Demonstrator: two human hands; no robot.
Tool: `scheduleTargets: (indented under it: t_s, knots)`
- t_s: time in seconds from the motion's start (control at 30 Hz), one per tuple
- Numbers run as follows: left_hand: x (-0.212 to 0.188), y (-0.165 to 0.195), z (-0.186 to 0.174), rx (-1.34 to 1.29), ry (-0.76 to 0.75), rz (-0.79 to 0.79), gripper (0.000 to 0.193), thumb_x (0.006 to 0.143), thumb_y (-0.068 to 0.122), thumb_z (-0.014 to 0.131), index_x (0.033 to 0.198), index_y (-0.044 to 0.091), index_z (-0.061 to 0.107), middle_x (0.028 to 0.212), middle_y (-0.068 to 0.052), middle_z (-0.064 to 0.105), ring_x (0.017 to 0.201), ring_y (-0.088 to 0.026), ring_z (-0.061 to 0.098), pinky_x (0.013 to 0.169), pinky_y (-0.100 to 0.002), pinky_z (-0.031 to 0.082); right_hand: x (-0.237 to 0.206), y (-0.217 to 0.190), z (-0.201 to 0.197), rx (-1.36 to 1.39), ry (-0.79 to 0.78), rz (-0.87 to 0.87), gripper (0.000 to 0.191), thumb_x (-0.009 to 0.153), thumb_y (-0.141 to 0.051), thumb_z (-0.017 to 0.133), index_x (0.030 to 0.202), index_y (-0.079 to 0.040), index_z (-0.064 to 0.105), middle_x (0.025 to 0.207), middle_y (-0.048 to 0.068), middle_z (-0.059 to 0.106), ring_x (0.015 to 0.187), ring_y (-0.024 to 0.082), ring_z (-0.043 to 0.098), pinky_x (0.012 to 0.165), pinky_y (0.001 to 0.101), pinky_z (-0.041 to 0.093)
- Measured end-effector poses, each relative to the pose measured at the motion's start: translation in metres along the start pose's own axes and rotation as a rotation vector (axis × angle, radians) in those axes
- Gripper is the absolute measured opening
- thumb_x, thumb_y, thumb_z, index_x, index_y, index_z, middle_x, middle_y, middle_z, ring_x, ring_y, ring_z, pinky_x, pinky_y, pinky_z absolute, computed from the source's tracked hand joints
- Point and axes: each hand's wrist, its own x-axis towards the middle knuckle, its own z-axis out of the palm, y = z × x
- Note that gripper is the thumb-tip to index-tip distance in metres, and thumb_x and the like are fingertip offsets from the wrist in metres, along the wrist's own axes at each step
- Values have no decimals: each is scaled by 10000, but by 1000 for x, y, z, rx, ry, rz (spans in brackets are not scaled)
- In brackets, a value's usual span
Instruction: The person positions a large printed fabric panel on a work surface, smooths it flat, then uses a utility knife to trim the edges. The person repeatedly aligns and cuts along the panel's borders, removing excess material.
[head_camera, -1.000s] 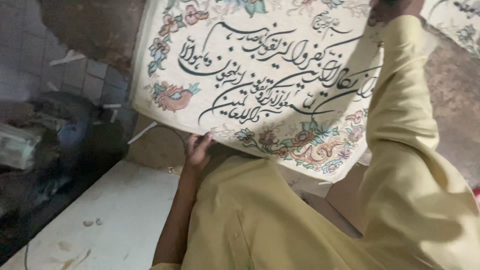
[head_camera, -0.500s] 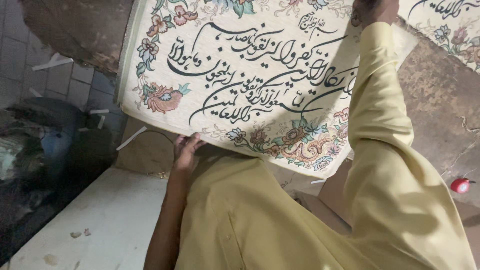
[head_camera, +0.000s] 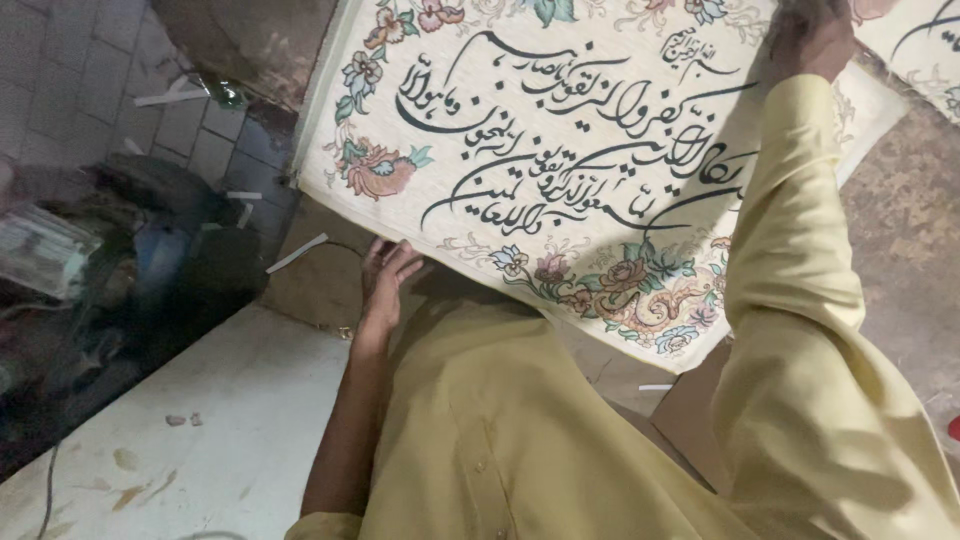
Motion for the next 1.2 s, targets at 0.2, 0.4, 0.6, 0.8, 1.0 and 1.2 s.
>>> scheduleTargets:
  t_s: [0.2,0.4,0.6,0.8,1.0,1.2]
  knots:
    - [21,71,-9,388,377,832,258,933,11,733,1171,-9,636,1071,-81,657,922,-146,630,805,-282,549,-66,4,-9,63,-127,-6,470,921,-26,692,1376,57,608,1468,261,554,1334,431,584,1140,455,539]
    - [114,181,45,903,-79,1200,91,1018,38,778,1091,-7,747,1014,-124,732,874,-197,701,716,-291,562,-229,15,-70,18,-53,411,211,1055,-76,659,1249,-6,705,1448,273,576,1312,394,588,1082,456,561]
    - [153,204,80,947,-147,969,79,888,1,782,960,24,758,865,-74,780,773,-126,760,700,-248,579,-341,17,-122,333,168,721,278,913,105,689,1172,37,765,1416,173,582,1181,223,690,974,318,610]
    - [155,208,78,969,-179,865,80,910,29,815,960,30,752,857,-84,761,752,-136,722,673,-259,559,-344,-3,-122,537,338,886,295,883,67,745,1173,12,733,1385,134,602,1010,148,649,923,268,554]
    - [151,213,74,1157,-209,796,83,1029,97,807,1036,35,751,910,-86,753,797,-160,704,722,-325,542,-302,1,-117,315,271,830,219,871,-3,824,1087,-13,797,1304,85,630,1151,203,650,969,316,540]
    - [162,206,69,1032,-225,830,107,939,-9,756,1044,1,775,972,-108,767,879,-178,722,800,-315,585,-289,-3,-135,227,324,886,238,791,-73,897,1015,-34,823,1182,98,672,1030,199,679,901,313,565]
